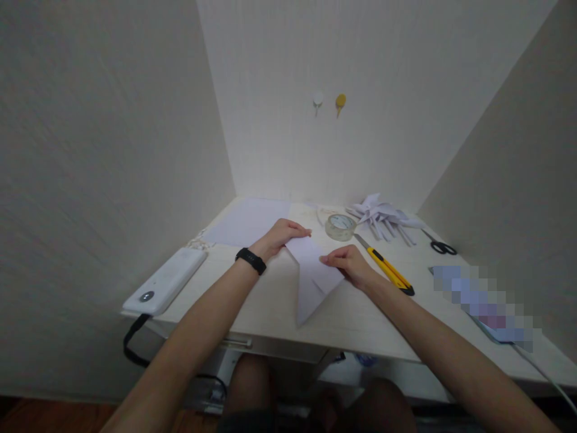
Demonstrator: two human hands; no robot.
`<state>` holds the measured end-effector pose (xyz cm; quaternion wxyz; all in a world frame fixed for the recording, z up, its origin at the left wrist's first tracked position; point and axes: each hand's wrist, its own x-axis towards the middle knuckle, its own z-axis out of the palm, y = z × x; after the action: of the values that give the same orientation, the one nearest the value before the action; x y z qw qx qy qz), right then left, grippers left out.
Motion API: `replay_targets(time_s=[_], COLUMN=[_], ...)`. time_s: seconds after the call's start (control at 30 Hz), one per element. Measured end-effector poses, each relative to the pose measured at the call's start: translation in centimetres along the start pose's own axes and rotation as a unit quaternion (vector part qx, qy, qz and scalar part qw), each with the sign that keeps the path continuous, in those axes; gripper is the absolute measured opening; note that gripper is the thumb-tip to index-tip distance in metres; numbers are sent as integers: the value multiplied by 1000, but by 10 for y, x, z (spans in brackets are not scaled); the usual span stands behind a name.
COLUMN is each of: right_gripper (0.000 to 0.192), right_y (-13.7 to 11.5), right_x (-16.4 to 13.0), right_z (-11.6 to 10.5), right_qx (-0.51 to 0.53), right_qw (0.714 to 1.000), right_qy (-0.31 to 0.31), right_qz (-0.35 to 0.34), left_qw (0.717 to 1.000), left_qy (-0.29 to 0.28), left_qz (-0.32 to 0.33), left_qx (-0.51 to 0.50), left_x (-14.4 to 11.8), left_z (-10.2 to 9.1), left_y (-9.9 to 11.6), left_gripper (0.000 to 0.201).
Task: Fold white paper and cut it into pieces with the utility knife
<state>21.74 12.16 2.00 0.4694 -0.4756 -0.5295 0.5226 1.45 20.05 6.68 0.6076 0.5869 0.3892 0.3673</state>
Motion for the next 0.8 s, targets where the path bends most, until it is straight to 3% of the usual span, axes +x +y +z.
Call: replay_targets(time_s=[0.23,0.43,0.5,0.57,0.67,0.8], right_gripper=[35,35,31,25,19,23], right_y=[-3,-7,-9,-11,-16,-20], right_x=[2,3,5,9,15,16], right_z=[-1,-13,-22,-30,-38,-33], right_qx=[24,41,60,79,82,94], right_qw=[999,997,997,995,989,991], right_qy=[-8,-29,-10,47,123,73], right_qz=[22,56,54,31,6,58], left_qw=[997,992,988,983,984,995], left_qy=[67,122,149,168,154,78], left_qz=[23,5,10,15,10,11], left_qx=[16,-25,-49,-72,-84,-59], left_x=[5,12,14,16,15,7], left_z=[-4,-24,-32,-36,-29,2], left_y=[-1,0,-1,-1,-3,-8], left_gripper=[15,15,16,16,20,25])
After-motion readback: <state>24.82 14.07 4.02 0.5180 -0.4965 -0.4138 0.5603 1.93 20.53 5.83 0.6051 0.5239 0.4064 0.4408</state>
